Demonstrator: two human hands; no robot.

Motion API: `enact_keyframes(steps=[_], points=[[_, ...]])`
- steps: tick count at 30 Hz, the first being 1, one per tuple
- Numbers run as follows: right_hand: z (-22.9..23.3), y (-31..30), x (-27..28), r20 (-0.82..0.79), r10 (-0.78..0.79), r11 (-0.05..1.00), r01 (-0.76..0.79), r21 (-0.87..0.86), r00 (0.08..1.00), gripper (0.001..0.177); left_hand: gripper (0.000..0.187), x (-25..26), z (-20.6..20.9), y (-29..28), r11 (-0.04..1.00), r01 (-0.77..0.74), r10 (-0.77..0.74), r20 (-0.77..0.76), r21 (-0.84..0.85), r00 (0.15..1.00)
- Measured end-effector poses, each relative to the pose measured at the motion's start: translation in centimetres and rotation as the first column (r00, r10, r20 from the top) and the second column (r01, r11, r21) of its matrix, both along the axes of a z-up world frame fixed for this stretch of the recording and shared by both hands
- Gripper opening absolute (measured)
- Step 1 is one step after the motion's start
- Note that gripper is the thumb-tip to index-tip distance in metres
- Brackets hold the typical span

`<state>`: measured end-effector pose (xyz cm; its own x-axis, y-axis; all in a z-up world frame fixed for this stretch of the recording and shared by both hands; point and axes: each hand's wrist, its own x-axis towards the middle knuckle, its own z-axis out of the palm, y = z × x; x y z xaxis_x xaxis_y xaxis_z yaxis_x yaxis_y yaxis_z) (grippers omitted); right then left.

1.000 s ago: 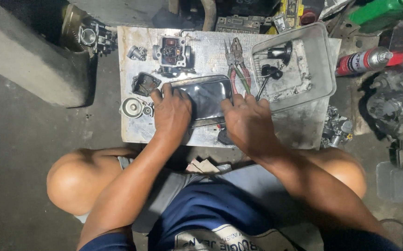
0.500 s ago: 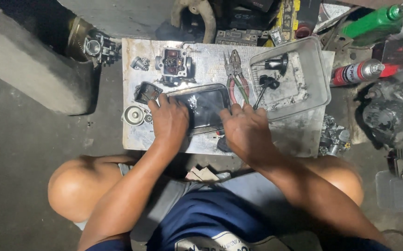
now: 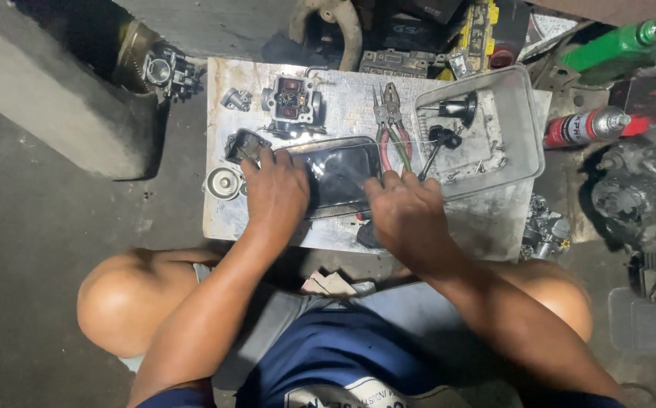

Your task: The person cleans a small metal component in a tray of liquid using a brush, then places it on a workbench. They proceed to use a screwdriver to tighten screws on a carburetor assembly and manipulate other small engine parts.

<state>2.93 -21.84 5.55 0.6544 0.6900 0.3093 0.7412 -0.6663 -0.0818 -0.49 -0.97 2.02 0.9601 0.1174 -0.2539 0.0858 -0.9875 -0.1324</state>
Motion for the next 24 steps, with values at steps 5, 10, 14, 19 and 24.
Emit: enact_keyframes(steps=[5, 10, 14, 19, 24], points=[[0.0, 0.2, 0.1, -0.005, -0.014, 0.998, 0.014, -0.056, 1.000, 0.017, 0.031, 0.2, 0.5, 2.8, 0.936, -0.089, 0.086, -0.024, -0.340, 0.996], [0.5, 0.3, 0.1, -0.055, -0.003, 0.998, 0.000, -0.064, 0.998, 0.016, 0.029, 0.9, 5.9, 2.0, 0.719, -0.270, 0.222, -0.156, -0.641, 0.962], [-0.1, 0.3, 0.1, -0.034, -0.006, 0.996, 0.003, -0.086, 0.999, 0.017, 0.025, 0.8, 5.4, 2.1, 0.624, -0.278, 0.313, -0.092, -0.731, 0.945], [0.9, 0.5, 0.0, -0.046, -0.001, 0.996, -0.003, -0.091, 0.999, 0.016, 0.026, 0.6, 3.5, 2.9, 0.675, -0.249, 0.290, -0.061, -0.695, 0.955], [1.1, 0.4, -0.1, -0.034, -0.018, 0.998, 0.016, -0.067, 0.999, 0.014, 0.029, -0.1, 2.4, 2.7, 0.964, -0.108, 0.117, 0.026, -0.242, 0.993]])
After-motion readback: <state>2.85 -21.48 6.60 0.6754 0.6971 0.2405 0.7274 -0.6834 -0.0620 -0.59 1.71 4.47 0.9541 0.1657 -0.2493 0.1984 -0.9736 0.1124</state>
